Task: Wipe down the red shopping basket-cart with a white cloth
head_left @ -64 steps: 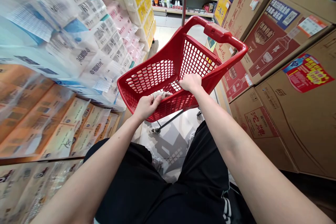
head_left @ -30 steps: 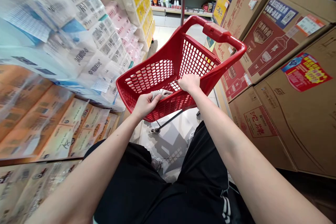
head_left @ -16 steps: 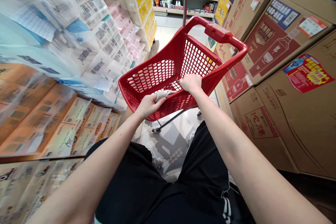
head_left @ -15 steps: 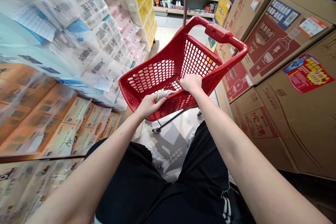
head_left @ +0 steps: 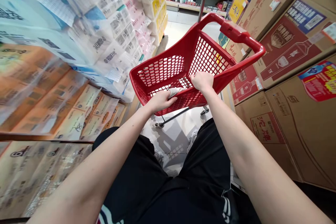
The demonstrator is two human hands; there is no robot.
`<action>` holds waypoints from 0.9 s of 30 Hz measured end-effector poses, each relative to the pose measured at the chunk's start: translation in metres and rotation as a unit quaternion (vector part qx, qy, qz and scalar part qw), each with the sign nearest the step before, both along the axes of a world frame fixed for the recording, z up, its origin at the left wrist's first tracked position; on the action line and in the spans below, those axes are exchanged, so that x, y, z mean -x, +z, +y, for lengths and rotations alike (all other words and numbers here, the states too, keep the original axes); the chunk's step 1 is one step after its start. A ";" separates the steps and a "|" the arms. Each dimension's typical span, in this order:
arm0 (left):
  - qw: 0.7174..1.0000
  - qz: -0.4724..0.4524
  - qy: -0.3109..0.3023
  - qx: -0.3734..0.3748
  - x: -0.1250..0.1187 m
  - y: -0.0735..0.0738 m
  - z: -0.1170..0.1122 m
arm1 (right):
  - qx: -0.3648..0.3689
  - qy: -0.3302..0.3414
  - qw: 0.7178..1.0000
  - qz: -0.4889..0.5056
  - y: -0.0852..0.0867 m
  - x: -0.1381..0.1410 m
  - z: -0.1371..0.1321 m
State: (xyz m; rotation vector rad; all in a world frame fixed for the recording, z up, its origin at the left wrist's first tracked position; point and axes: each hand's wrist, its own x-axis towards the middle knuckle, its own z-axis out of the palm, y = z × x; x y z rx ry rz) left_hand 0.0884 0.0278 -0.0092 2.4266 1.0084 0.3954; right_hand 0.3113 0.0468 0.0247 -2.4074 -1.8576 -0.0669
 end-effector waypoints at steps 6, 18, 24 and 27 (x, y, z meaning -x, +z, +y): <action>0.996 0.068 0.027 -0.048 0.002 -0.002 0.004 | 0.015 -0.018 1.000 -0.014 0.002 0.004 0.004; 0.987 0.063 0.041 -0.144 0.019 -0.012 -0.010 | 0.048 -0.023 0.999 -0.002 0.008 0.000 0.008; 0.976 0.047 0.043 -0.208 0.038 -0.024 -0.021 | 0.050 -0.020 0.999 0.002 0.007 -0.001 0.008; 0.975 0.065 0.024 -0.211 0.025 -0.017 -0.023 | 0.052 -0.016 0.998 0.007 0.005 0.000 0.010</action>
